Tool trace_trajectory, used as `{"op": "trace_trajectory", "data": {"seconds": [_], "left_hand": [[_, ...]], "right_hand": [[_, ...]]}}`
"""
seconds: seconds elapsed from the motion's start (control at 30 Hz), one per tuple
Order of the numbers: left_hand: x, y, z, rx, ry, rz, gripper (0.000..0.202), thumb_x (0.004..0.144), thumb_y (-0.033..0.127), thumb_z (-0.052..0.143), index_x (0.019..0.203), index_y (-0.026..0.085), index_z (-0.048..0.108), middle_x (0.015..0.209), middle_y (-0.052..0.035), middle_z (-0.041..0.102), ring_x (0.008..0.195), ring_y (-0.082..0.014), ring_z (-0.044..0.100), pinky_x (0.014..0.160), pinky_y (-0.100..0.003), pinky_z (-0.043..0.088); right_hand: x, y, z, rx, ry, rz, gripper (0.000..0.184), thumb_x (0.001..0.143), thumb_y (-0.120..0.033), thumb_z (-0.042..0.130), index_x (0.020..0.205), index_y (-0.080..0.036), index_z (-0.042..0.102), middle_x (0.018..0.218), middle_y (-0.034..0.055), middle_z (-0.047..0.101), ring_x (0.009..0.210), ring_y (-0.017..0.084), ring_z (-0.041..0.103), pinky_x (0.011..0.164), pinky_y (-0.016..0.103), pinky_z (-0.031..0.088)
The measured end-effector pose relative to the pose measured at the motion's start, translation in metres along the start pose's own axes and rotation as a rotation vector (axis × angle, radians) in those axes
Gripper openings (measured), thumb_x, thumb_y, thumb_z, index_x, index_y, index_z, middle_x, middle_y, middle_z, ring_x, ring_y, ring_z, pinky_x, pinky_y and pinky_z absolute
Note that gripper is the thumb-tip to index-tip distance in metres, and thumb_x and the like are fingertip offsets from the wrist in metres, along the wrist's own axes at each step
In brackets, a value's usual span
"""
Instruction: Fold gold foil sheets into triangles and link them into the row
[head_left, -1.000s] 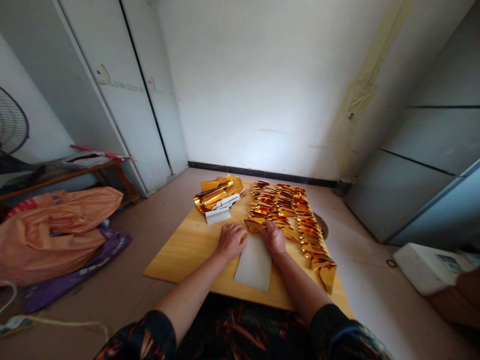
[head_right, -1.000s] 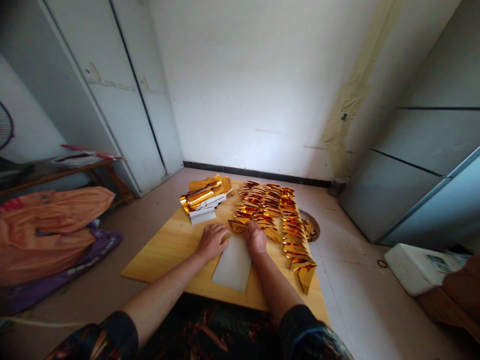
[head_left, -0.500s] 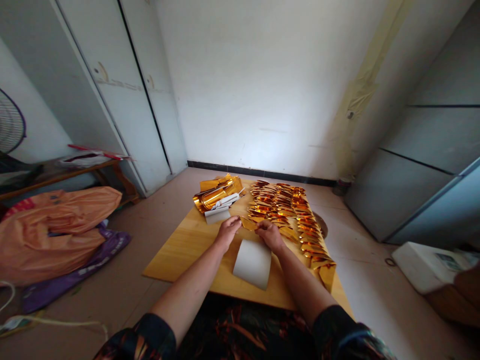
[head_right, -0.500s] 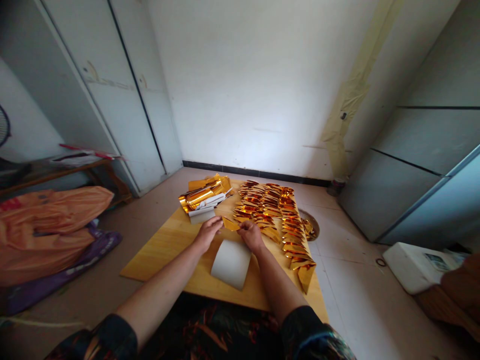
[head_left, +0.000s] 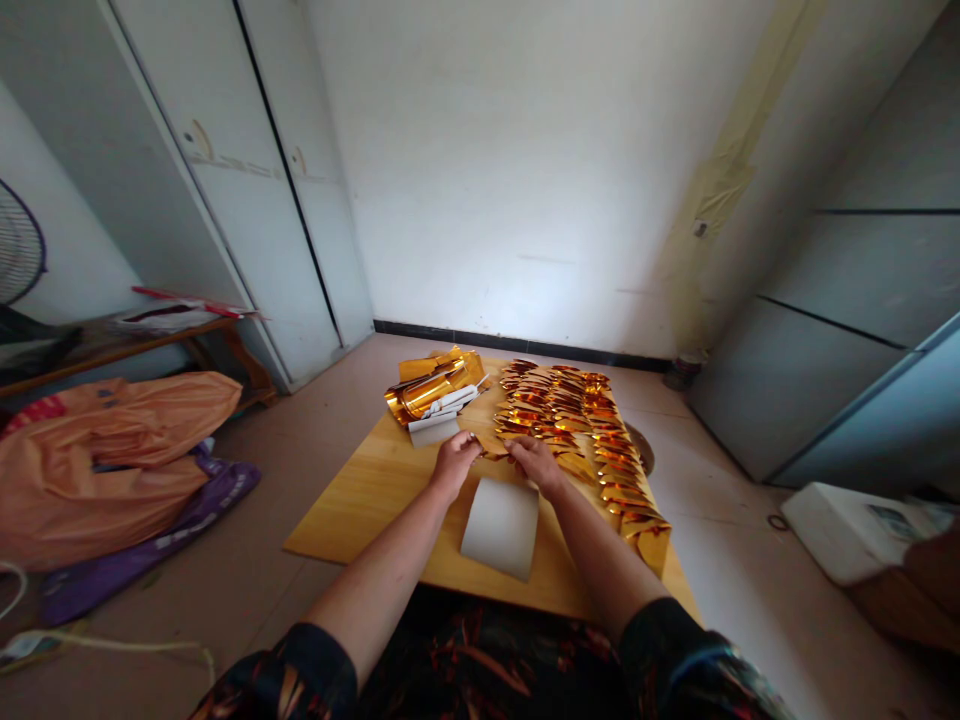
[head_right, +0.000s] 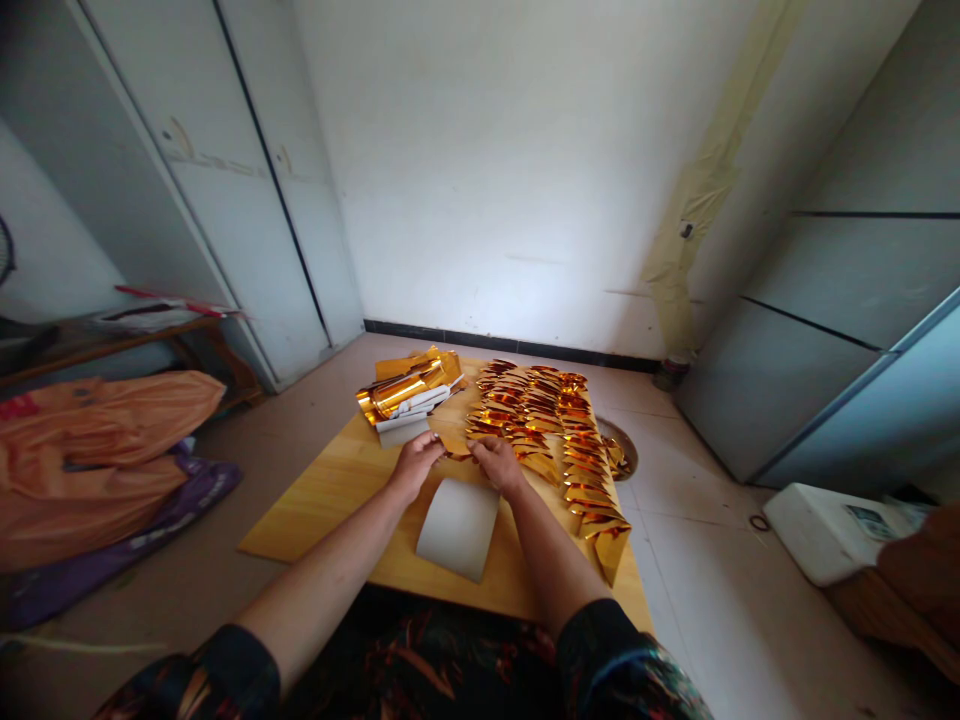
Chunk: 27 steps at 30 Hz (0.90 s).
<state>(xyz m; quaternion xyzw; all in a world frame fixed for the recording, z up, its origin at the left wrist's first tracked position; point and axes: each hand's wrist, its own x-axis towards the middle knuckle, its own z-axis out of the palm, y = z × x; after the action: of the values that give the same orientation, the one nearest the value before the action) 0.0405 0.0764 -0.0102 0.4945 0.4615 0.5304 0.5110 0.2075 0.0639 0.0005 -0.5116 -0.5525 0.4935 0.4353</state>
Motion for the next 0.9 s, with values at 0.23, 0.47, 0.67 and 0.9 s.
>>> {"op": "trace_trajectory", "data": {"seconds": [0.23, 0.47, 0.67, 0.9], "left_hand": [[0.003, 0.007, 0.001, -0.040, -0.035, 0.011, 0.017, 0.060, 0.029, 0.061, 0.069, 0.015, 0.059, 0.058, 0.0026, 0.059, 0.052, -0.0090, 0.049, 0.049, -0.019, 0.034], [0.001, 0.015, 0.000, -0.130, 0.001, -0.069, 0.021, 0.058, 0.031, 0.064, 0.072, 0.016, 0.055, 0.057, 0.0044, 0.056, 0.048, -0.0082, 0.050, 0.047, -0.019, 0.038], [0.000, 0.010, 0.002, -0.198, 0.020, -0.132, 0.026, 0.057, 0.032, 0.067, 0.074, 0.016, 0.054, 0.063, 0.0030, 0.057, 0.052, -0.0081, 0.052, 0.049, -0.019, 0.044], [-0.003, 0.015, 0.004, -0.149, -0.042, -0.092, 0.032, 0.058, 0.034, 0.067, 0.082, 0.016, 0.056, 0.070, 0.0005, 0.063, 0.056, -0.0101, 0.057, 0.050, -0.020, 0.044]], "right_hand": [[0.004, -0.001, 0.003, -0.022, -0.019, -0.049, 0.031, 0.065, -0.048, 0.063, 0.063, -0.017, 0.058, 0.044, -0.0083, 0.042, 0.040, 0.005, 0.031, 0.040, 0.019, 0.024], [-0.005, -0.010, 0.002, 0.185, -0.107, -0.040, 0.030, 0.068, -0.047, 0.061, 0.075, -0.017, 0.059, 0.058, -0.0039, 0.056, 0.042, 0.006, 0.040, 0.040, 0.020, 0.030], [-0.003, -0.008, 0.006, 0.265, -0.084, -0.036, 0.026, 0.059, -0.033, 0.066, 0.080, -0.018, 0.059, 0.062, -0.0048, 0.059, 0.041, 0.005, 0.040, 0.041, 0.019, 0.031], [0.003, -0.004, 0.010, 0.215, 0.071, -0.048, 0.023, 0.054, -0.028, 0.060, 0.074, -0.020, 0.054, 0.051, -0.0079, 0.053, 0.037, 0.005, 0.035, 0.037, 0.019, 0.027]]}}
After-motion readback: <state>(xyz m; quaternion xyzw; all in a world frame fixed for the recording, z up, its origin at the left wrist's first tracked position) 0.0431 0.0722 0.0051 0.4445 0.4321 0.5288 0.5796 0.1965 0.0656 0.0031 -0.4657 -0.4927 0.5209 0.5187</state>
